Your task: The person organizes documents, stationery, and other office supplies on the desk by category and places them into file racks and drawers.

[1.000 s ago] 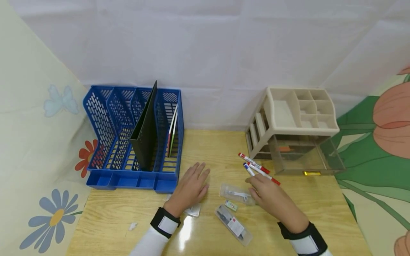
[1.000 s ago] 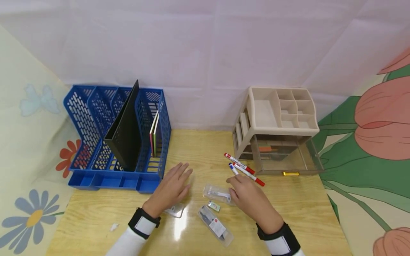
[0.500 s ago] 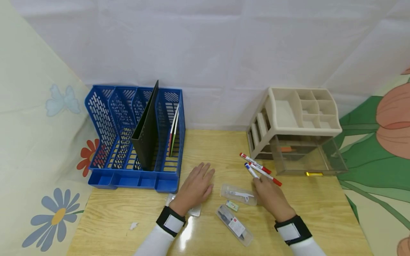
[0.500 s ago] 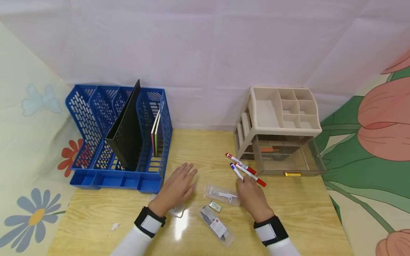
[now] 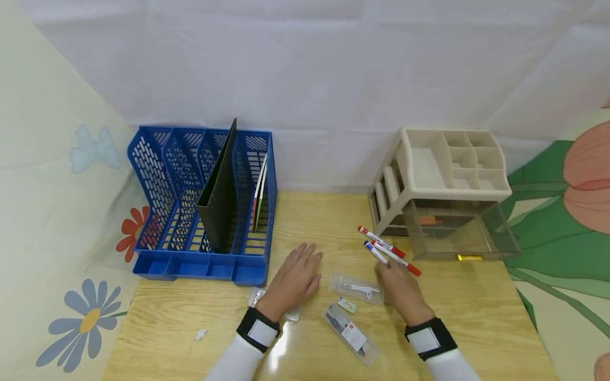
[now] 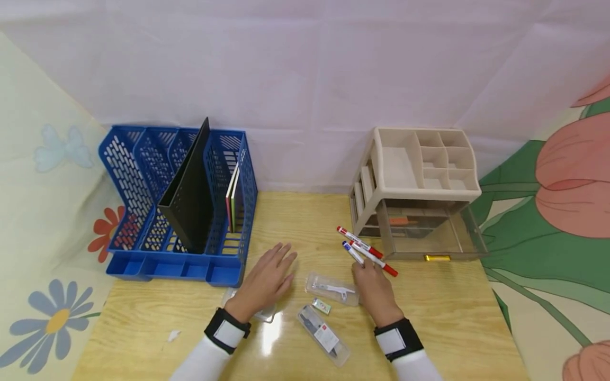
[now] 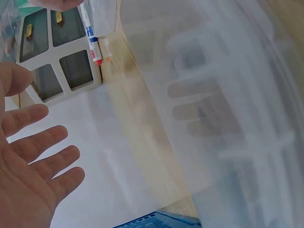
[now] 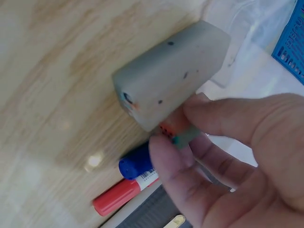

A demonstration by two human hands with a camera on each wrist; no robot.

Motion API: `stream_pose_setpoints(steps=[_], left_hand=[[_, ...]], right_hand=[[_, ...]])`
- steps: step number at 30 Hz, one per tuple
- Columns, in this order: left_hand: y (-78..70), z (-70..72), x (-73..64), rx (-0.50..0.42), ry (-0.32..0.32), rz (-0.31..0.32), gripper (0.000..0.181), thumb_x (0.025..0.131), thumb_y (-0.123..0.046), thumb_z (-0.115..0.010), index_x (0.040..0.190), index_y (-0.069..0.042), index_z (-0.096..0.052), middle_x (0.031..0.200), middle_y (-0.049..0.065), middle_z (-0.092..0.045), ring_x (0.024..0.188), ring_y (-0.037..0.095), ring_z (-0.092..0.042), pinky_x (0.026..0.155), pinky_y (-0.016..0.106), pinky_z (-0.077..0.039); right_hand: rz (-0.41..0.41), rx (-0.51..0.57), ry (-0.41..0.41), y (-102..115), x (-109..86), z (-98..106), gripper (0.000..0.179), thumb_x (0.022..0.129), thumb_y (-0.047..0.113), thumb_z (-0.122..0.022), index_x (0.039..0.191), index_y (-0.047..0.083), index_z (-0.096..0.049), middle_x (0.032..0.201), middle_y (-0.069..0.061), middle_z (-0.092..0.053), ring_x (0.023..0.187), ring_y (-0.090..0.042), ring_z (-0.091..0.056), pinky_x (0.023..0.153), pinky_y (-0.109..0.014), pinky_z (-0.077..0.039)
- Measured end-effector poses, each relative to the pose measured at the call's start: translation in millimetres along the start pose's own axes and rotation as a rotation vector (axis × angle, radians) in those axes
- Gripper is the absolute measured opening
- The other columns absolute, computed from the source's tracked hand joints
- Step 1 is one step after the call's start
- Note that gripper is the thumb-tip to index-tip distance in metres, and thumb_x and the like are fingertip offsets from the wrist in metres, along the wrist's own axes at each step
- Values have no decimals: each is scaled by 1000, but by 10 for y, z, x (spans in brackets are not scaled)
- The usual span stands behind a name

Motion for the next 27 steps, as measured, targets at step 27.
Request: stream_pose_setpoints(steps=[27], left_hand=[[-185, 223, 114, 20, -23, -65, 53, 93, -31, -57, 138, -5, -51, 145, 20, -49, 137, 37, -37, 114, 47, -33]], right_hand=[[146, 305, -346, 426, -37, 1056, 34, 73, -1, -78, 103, 5, -65, 96, -9, -64, 84, -20, -65, 65, -36, -61]])
Point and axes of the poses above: each hand's wrist, its own x-axis towards the middle knuckle, its own z-axis out of the back of the hand, y = z × x, the point moved 10 cm from there along x, towards the middle knuckle
